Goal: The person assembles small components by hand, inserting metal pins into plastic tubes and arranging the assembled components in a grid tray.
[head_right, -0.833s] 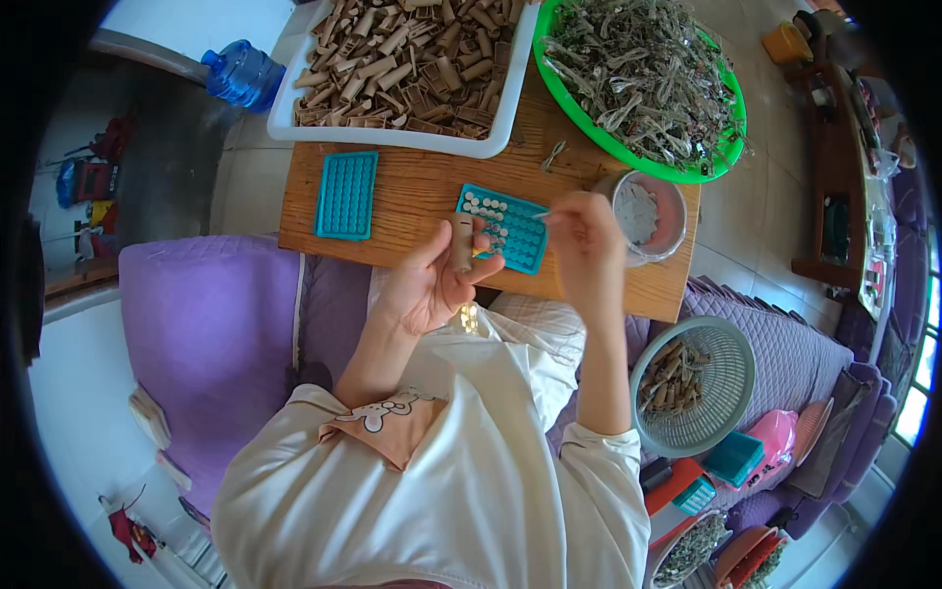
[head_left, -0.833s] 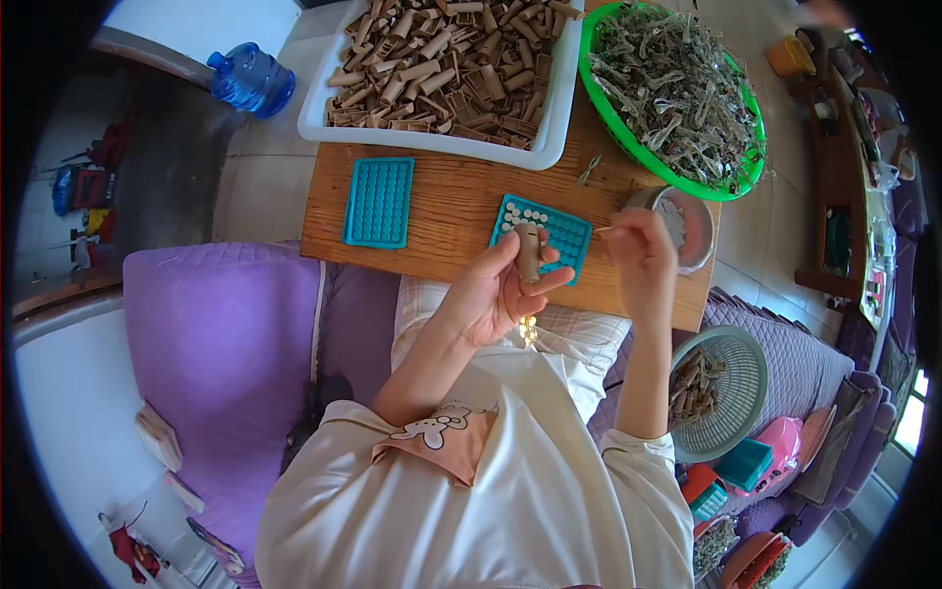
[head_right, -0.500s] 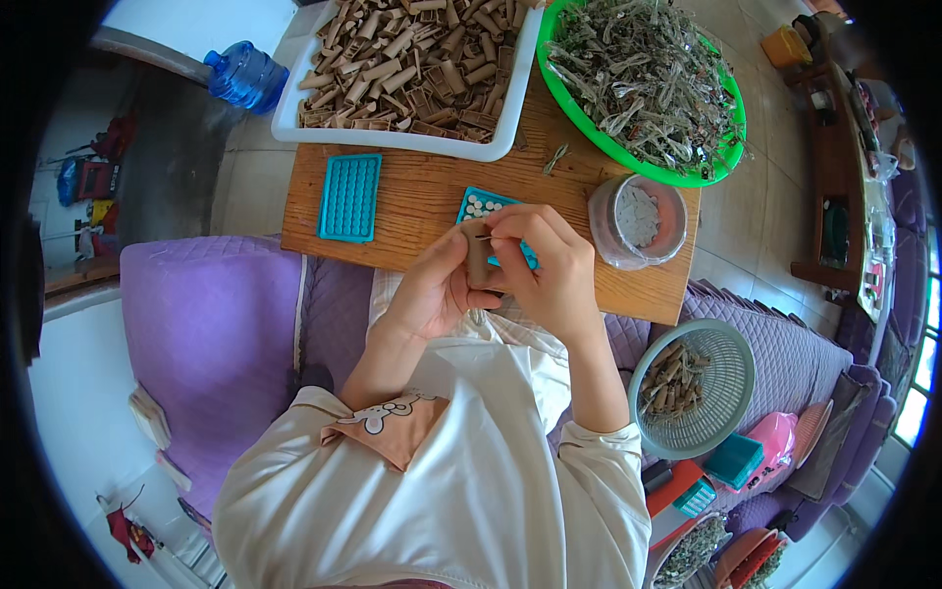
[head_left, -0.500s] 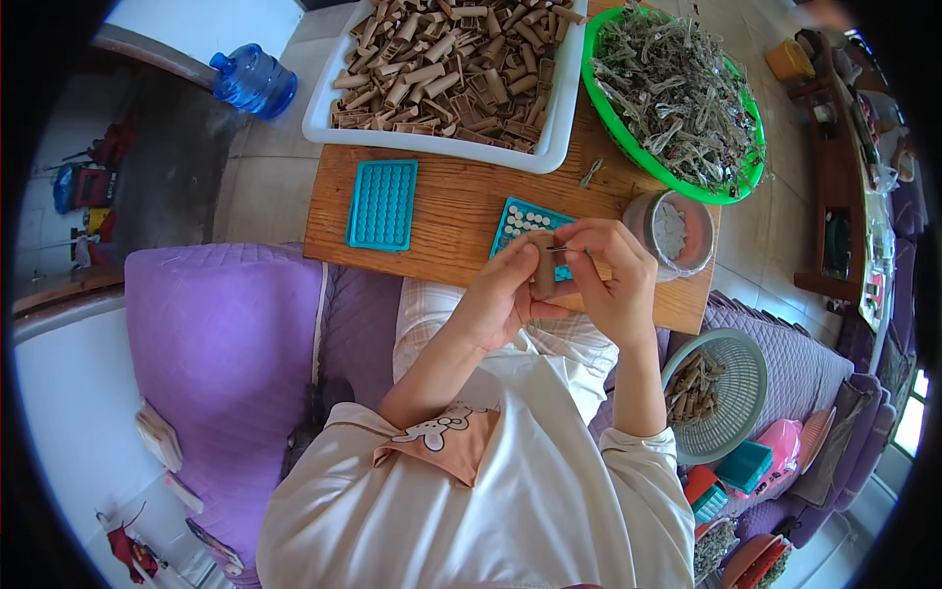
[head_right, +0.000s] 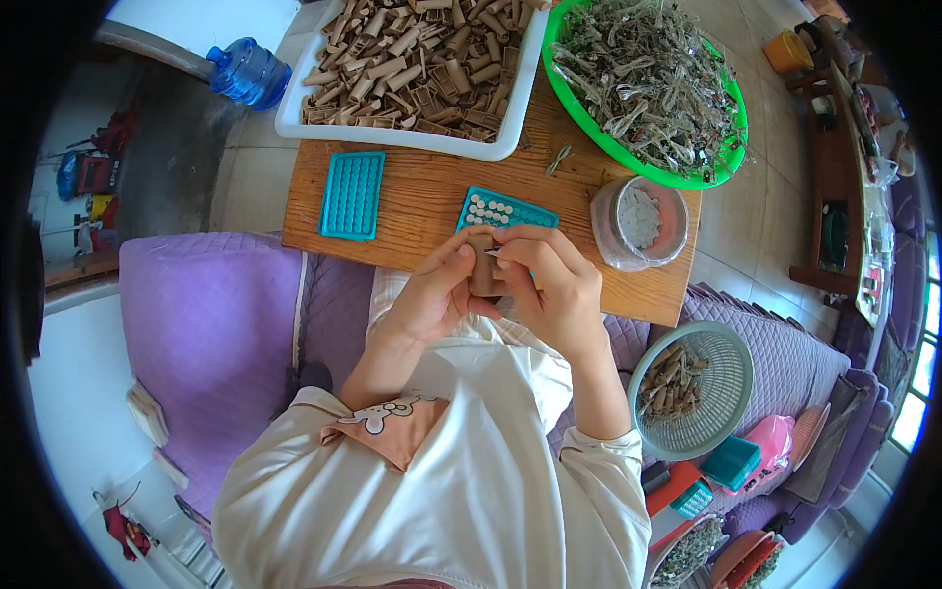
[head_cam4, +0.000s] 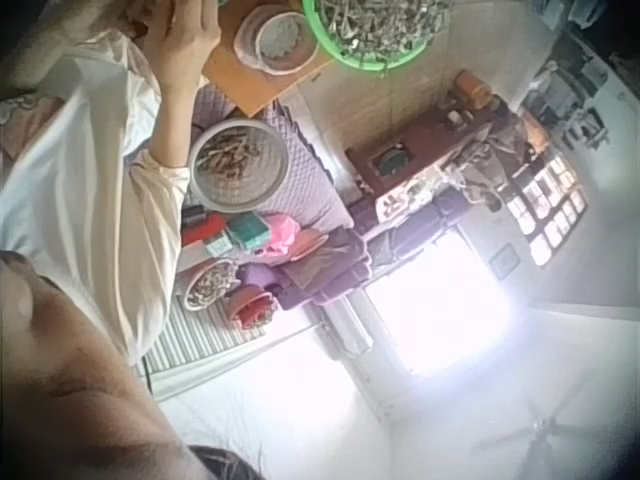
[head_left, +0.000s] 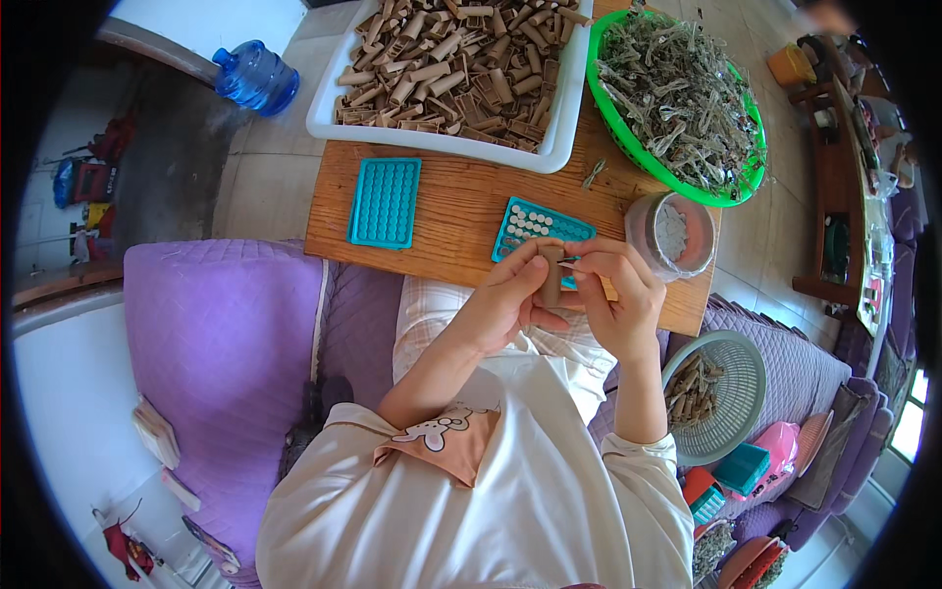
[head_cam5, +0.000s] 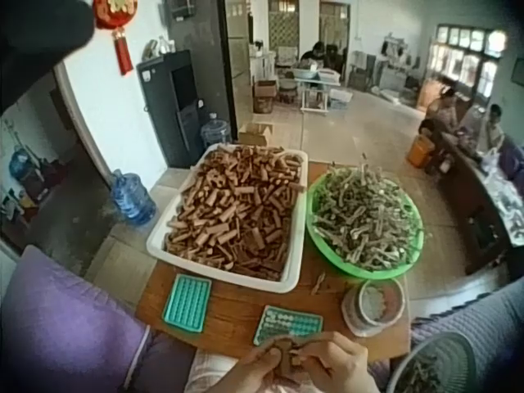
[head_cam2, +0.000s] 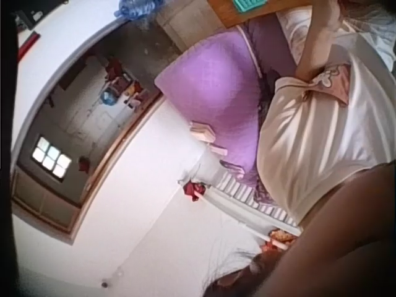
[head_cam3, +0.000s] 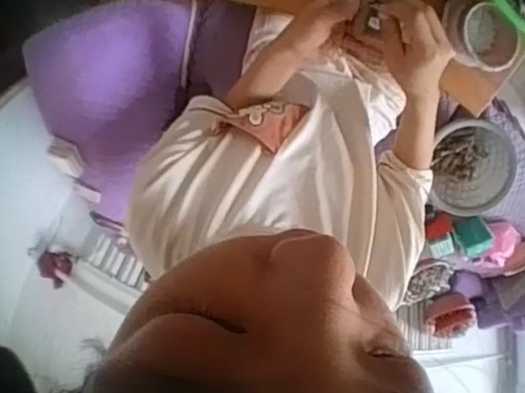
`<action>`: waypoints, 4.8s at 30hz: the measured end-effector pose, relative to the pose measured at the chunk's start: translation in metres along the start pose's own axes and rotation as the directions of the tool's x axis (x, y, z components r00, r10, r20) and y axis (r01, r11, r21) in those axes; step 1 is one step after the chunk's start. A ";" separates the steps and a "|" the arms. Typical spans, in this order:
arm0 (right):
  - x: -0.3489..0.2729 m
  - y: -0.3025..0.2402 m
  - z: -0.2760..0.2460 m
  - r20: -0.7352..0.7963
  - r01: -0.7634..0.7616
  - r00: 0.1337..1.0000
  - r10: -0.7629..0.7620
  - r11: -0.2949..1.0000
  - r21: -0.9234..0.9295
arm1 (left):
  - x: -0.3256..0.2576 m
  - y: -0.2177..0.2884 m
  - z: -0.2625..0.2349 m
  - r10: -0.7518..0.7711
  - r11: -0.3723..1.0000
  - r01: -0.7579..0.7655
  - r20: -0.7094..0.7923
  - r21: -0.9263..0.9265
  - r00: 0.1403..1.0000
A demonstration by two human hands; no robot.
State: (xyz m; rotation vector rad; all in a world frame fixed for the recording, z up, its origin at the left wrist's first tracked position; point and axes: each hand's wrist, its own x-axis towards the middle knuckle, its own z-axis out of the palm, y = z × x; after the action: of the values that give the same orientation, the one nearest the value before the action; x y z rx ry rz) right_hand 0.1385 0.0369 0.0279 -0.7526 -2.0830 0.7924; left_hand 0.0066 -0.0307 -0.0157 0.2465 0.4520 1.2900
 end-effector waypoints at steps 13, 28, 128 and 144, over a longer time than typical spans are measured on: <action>0.002 0.005 0.005 0.053 -0.047 0.997 0.048 0.999 -0.026 | 0.002 0.000 0.008 -0.026 0.983 0.049 -0.131 0.177 0.991; -0.007 0.029 0.017 0.052 -0.160 0.986 0.156 0.985 0.064 | 0.015 -0.006 0.007 0.049 0.935 0.058 -0.290 0.350 0.956; 0.016 0.154 0.033 0.018 -0.416 0.780 0.625 0.541 -0.731 | 0.002 0.014 -0.042 0.416 0.905 -0.380 -0.214 0.189 0.884; 0.010 0.131 0.022 0.093 -0.663 0.735 0.672 0.741 -0.106 | 0.010 -0.001 -0.035 0.368 0.878 -0.278 -0.180 0.390 0.912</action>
State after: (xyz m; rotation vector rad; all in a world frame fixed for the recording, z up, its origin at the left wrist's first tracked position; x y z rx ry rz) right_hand 0.1469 0.1212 -0.0752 -1.5813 -1.9419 1.1798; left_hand -0.0062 -0.0243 -0.0496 0.4856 0.8952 1.5745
